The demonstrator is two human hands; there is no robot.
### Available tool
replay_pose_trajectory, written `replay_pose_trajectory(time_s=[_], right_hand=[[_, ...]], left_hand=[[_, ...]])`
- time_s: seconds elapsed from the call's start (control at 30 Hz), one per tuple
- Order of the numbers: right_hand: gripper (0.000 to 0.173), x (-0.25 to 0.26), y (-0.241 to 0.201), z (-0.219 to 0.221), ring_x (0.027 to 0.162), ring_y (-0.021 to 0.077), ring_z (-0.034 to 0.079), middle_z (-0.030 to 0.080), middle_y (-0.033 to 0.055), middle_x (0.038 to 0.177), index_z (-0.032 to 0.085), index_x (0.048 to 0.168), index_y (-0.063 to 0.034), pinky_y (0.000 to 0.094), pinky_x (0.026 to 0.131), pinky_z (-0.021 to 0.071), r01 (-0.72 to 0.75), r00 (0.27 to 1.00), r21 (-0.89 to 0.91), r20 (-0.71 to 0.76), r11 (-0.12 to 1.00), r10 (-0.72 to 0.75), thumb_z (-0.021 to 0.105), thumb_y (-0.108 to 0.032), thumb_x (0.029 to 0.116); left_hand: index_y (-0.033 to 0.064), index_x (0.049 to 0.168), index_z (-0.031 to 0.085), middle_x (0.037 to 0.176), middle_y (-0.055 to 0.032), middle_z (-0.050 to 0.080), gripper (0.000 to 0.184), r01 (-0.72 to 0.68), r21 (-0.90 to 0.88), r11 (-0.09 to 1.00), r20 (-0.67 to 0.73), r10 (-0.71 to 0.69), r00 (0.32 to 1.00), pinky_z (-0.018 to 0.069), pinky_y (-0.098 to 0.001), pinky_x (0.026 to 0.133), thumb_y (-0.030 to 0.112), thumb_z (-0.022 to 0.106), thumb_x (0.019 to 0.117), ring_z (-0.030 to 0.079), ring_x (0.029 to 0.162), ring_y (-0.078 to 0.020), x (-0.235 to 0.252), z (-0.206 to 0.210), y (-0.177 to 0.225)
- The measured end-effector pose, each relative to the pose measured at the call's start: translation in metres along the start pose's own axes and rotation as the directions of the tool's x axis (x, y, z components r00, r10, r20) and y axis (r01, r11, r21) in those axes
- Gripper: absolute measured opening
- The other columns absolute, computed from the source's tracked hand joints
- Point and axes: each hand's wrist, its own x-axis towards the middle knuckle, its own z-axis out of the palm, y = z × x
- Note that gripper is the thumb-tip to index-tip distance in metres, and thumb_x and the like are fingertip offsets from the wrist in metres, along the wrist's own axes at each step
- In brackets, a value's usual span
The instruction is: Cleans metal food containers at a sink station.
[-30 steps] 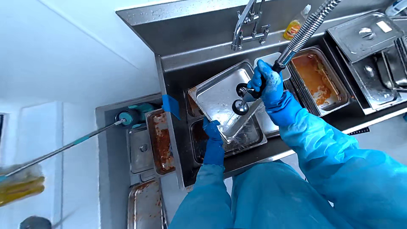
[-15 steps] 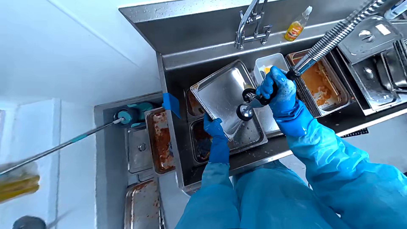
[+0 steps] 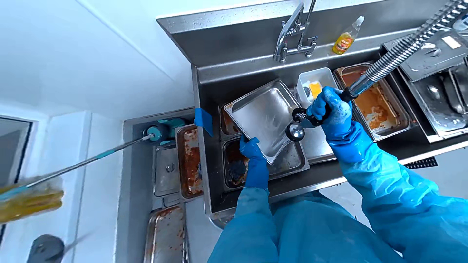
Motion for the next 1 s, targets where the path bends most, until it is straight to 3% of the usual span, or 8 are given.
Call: replay_pose_trajectory(time_s=[0.07,0.23,0.4,0.53,0.73,0.87,1.0], right_hand=[[0.034,0.005,-0.001,-0.015,0.044,0.0124,0.049,0.045,-0.0036,0.050,0.051,0.070,-0.0150,0.0337,0.050,0.0511,0.034,0.999,-0.031,-0.028,0.999,-0.034,0.045,-0.015,0.1038],[0.030,0.014,-0.004,-0.054,0.046,0.0127,0.052,0.048,-0.0036,0.052,0.054,0.073,-0.0148,0.0351,0.053,0.0536,0.113,0.993,-0.095,-0.006,0.989,-0.115,0.050,-0.018,0.1027],[0.027,0.027,-0.012,-0.087,0.046,0.0126,0.054,0.052,-0.0034,0.054,0.055,0.074,-0.0144,0.0344,0.052,0.0543,0.154,0.988,-0.110,0.018,0.982,-0.153,0.056,-0.015,0.1008],[0.030,0.039,-0.026,-0.100,0.045,0.0133,0.053,0.049,-0.0032,0.052,0.053,0.072,-0.0143,0.0361,0.053,0.0548,0.173,0.984,-0.064,-0.041,0.983,-0.176,0.052,-0.015,0.1016],[0.032,0.057,-0.059,-0.081,0.044,0.0128,0.052,0.048,-0.0036,0.051,0.052,0.071,-0.0154,0.0354,0.051,0.0537,0.293,0.956,0.169,-0.053,0.941,-0.288,0.046,-0.015,0.1032],[0.030,0.065,-0.062,-0.074,0.044,0.0131,0.053,0.050,-0.0024,0.052,0.054,0.072,-0.0136,0.0351,0.050,0.0530,0.273,0.957,0.235,0.031,0.933,-0.287,0.053,-0.015,0.1012],[0.020,0.065,-0.062,-0.102,0.050,0.0078,0.056,0.059,-0.0062,0.060,0.061,0.077,-0.0141,0.0284,0.049,0.0519,0.327,0.943,-0.024,0.080,0.945,-0.324,0.063,-0.013,0.0972]], left_hand=[[0.0057,0.137,0.064,0.125,-0.0165,0.070,0.075,0.018,0.028,0.999,-0.011,-0.017,1.000,0.0541,-0.0524,0.096,-0.009,0.074,0.0639,0.066,0.116,-0.0291,-0.011,-0.017,0.012],[0.0035,0.127,0.068,0.116,-0.0171,0.072,0.068,-0.074,0.044,0.996,-0.049,0.076,0.996,0.0572,-0.0536,0.087,-0.010,0.073,0.0606,0.068,0.105,-0.0296,-0.036,-0.061,0.026],[0.0014,0.131,0.066,0.118,-0.0190,0.071,0.070,-0.063,0.104,0.993,-0.087,0.072,0.994,0.0561,-0.0523,0.087,-0.014,0.072,0.0627,0.067,0.106,-0.0307,-0.070,-0.100,0.053],[0.0023,0.125,0.069,0.115,-0.0209,0.071,0.062,0.038,0.219,0.975,-0.154,-0.004,0.988,0.0540,-0.0610,0.086,-0.006,0.074,0.0646,0.066,0.108,-0.0365,-0.087,-0.117,0.056],[-0.0027,0.125,0.068,0.121,-0.0257,0.067,0.055,0.204,0.296,0.933,-0.180,-0.155,0.971,0.0520,-0.0634,0.091,0.001,0.077,0.0713,0.063,0.115,-0.0411,-0.103,-0.127,0.062],[-0.0081,0.110,0.064,0.112,-0.0294,0.065,0.041,0.288,0.141,0.947,-0.192,-0.259,0.947,0.0533,-0.0638,0.078,0.001,0.075,0.0724,0.064,0.101,-0.0430,-0.123,-0.127,0.070],[-0.0078,0.107,0.060,0.104,-0.0287,0.064,0.036,0.302,-0.015,0.953,-0.110,-0.301,0.947,0.0529,-0.0600,0.070,0.000,0.068,0.0733,0.063,0.091,-0.0403,-0.133,-0.123,0.068]])
